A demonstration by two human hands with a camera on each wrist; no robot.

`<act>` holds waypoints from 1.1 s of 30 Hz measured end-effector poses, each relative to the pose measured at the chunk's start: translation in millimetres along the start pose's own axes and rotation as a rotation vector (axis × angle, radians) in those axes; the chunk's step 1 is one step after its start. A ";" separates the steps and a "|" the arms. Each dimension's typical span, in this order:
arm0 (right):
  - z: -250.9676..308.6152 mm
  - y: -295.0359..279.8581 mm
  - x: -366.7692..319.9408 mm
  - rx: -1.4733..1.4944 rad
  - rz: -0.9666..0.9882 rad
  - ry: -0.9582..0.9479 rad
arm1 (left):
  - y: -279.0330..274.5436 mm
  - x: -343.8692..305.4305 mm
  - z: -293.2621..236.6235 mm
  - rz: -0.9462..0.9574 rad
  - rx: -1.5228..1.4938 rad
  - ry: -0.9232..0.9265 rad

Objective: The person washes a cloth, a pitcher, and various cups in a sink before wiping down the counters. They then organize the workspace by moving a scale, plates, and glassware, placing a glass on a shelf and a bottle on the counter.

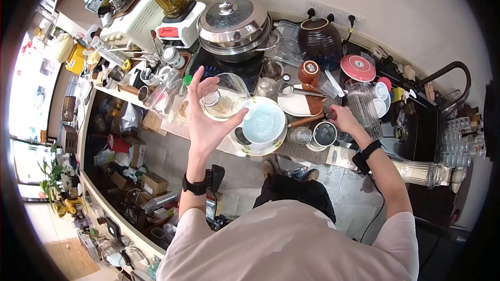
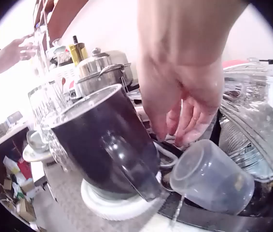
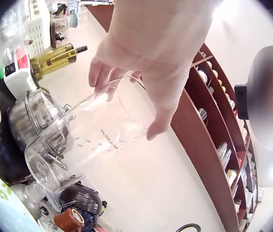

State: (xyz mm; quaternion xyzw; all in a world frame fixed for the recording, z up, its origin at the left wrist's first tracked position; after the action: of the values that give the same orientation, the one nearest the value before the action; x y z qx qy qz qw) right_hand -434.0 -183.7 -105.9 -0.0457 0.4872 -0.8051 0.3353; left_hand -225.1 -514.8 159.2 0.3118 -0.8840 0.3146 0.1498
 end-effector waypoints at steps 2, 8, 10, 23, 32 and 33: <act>19.3 -12.3 -5.4 -0.107 -0.026 0.012 | 1.0 0.1 0.0 0.008 0.020 0.001; 19.6 -8.5 0.6 -0.164 0.035 -0.069 | -2.6 -2.1 2.0 0.020 -0.031 -0.009; 22.0 -9.1 -2.1 -0.183 0.030 -0.107 | -5.4 -4.2 3.2 0.025 -0.052 -0.032; 58.4 -84.1 -22.2 -0.270 -0.135 -0.039 | -45.1 -20.2 26.2 -0.006 -0.037 -0.053; 58.1 -174.9 -96.7 -0.022 -0.332 0.115 | -65.3 -27.1 38.5 0.017 -0.167 0.015; 58.0 -181.4 -109.0 0.074 -0.359 0.151 | -67.5 -28.8 38.1 0.011 -0.202 0.040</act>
State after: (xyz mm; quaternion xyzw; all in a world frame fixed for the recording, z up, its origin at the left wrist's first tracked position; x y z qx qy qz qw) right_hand -416.6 -109.2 99.7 -0.0590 0.4651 -0.8704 0.1506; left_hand -162.2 -567.4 148.2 0.2839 -0.9097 0.2309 0.1965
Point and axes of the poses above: each hand's wrist, its own x-axis towards the middle knuckle, its own y-axis out of the palm, z = x × y, the point moved 8 cm from there along x, towards the middle knuckle, and after that the axes turned 2 degrees about -z, right-handed, at the moved point
